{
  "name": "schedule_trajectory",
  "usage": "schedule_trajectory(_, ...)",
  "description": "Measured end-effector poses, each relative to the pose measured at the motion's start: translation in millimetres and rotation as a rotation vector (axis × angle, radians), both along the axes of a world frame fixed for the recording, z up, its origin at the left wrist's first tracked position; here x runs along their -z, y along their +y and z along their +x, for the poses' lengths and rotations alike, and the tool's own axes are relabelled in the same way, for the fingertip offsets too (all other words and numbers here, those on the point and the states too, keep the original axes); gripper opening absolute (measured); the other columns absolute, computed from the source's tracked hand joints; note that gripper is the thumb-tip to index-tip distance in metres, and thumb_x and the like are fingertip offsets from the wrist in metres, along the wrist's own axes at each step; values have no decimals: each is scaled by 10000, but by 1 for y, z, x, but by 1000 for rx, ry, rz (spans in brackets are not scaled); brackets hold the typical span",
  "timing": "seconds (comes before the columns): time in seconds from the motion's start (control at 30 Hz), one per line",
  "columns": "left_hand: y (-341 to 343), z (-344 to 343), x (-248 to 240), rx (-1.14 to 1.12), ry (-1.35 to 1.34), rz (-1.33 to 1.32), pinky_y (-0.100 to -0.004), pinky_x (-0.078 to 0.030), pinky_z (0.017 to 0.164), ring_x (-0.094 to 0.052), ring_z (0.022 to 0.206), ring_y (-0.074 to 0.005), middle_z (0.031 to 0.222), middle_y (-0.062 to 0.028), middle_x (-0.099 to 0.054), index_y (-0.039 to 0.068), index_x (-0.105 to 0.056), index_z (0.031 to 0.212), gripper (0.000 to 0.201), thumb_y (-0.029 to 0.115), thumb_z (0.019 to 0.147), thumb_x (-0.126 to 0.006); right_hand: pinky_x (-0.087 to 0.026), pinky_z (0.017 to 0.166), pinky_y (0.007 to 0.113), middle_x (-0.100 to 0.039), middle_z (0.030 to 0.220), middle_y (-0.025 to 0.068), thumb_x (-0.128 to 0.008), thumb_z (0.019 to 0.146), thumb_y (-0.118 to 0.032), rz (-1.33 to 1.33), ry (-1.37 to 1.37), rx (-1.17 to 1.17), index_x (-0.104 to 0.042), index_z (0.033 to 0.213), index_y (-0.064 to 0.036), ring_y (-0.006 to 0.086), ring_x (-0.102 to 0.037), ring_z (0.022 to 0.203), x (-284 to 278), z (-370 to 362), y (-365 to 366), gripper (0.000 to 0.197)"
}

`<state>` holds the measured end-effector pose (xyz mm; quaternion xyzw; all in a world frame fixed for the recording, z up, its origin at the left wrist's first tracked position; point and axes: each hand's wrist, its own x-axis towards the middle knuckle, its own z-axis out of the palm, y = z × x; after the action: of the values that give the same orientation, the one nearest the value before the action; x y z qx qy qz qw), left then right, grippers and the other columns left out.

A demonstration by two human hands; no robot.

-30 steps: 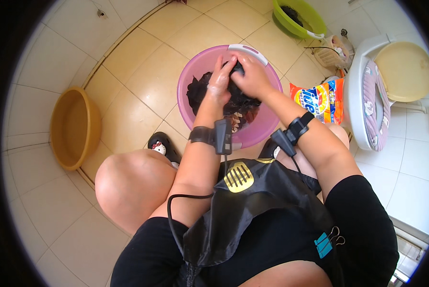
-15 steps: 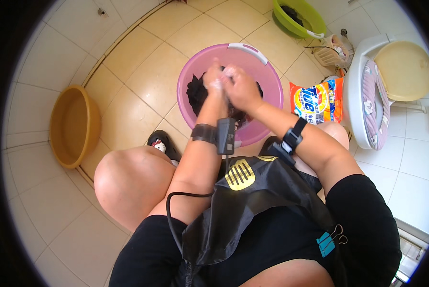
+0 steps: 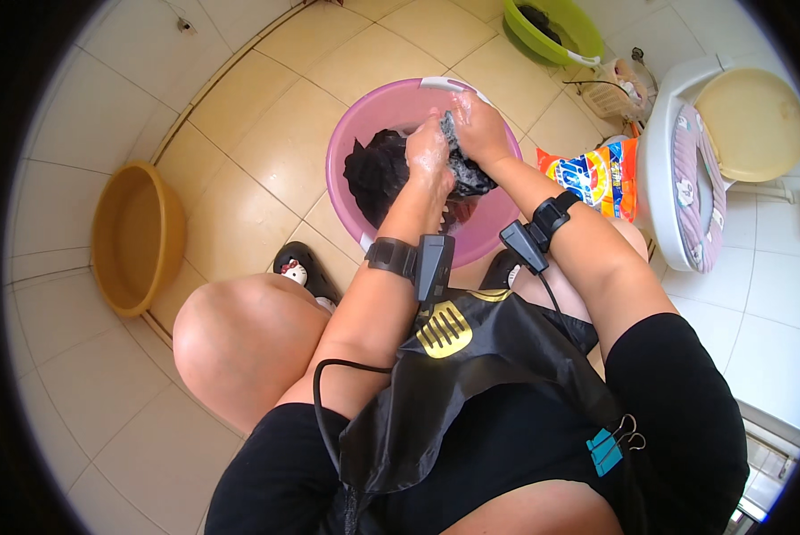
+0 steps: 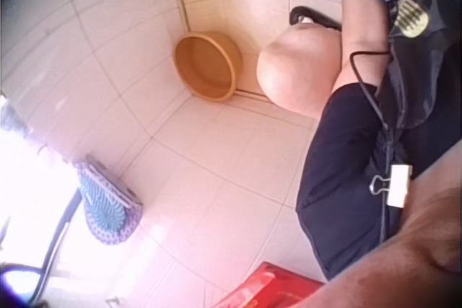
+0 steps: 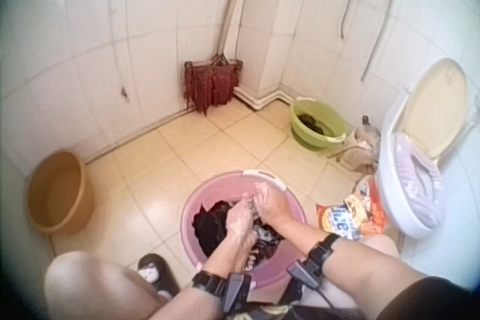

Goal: Hand washing black clothing in a bucket with detergent in a bathroom.

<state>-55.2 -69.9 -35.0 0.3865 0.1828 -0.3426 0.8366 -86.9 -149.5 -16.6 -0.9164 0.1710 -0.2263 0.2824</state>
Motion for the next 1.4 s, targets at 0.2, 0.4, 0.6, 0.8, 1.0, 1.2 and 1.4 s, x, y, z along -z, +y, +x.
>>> schedule_trajectory(0.2, 35, 58, -14, -48, -133, -108, -281, -361, 467, -432, 512, -113, 597, -2, -463, 68, -533, 767, 331, 386, 851, -564, -357, 948, 329, -506, 1205, 177, -651, 769, -413, 650, 85, -360, -417, 1228, -37, 255, -478, 1131, 7, 3, -4, 638)
schedule_trajectory(0.4, 54, 67, -32, 42, -132, -132, -297, -467, 592, -559, 649, -157, 679, -51, -550, 51, -540, 785, 392, 438, 840, -566, -410, 877, 320, -603, 1043, 97, -688, 704, -235, 516, 637, -331, -526, 1162, -13, 198, -559, 959, 18, -23, -14, 534)
schedule_trajectory(0.6, 79, 78, -13, 34, -56, -202, -338, -515, 697, -604, 743, -210, 819, -120, -604, 6, -543, 969, 494, 476, 820, -570, -478, 712, 257, -606, 914, 57, -518, 746, -42, 1200, 130, -151, -532, 1079, -31, 139, -576, 800, -31, -7, -35, 334)
schedule_trajectory(0.8, 39, 39, 27, 328, -113, -176, -366, -496, 775, -599, 883, -244, 975, -128, -615, 17, -539, 1123, 610, 531, 795, -564, -441, 839, 386, -567, 1046, 210, -560, 679, -152, 123, -24, -214, -480, 1132, -71, 349, -548, 980, -10, 3, 4, 467)
schedule_trajectory(1.0, 46, 54, 37, 318, -30, -369, -317, -483, 658, -577, 734, -169, 823, -81, -584, 52, -563, 1008, 371, 387, 849, -563, -458, 761, 416, -595, 910, 138, -590, 709, -304, -72, 20, -375, -572, 929, -64, 336, -560, 864, -24, -6, 67, 326)
schedule_trajectory(1.2, 7, 9, -12, 35, 84, -133, -331, -453, 611, -552, 653, -177, 746, -58, -574, 23, -584, 847, 190, 199, 863, -514, -454, 757, 421, -587, 906, 145, -571, 758, -238, -39, 1, 59, -578, 873, -54, 341, -554, 870, -4, 0, 4, 217)
schedule_trajectory(1.4, 36, 31, 51, 59, -33, -359, -339, -458, 678, -561, 758, -194, 803, -84, -584, 29, -566, 854, 253, 269, 880, -490, -464, 733, 399, -568, 924, 187, -576, 783, -249, -21, -84, -316, -589, 857, -52, 366, -558, 859, -14, -5, 64, 211)
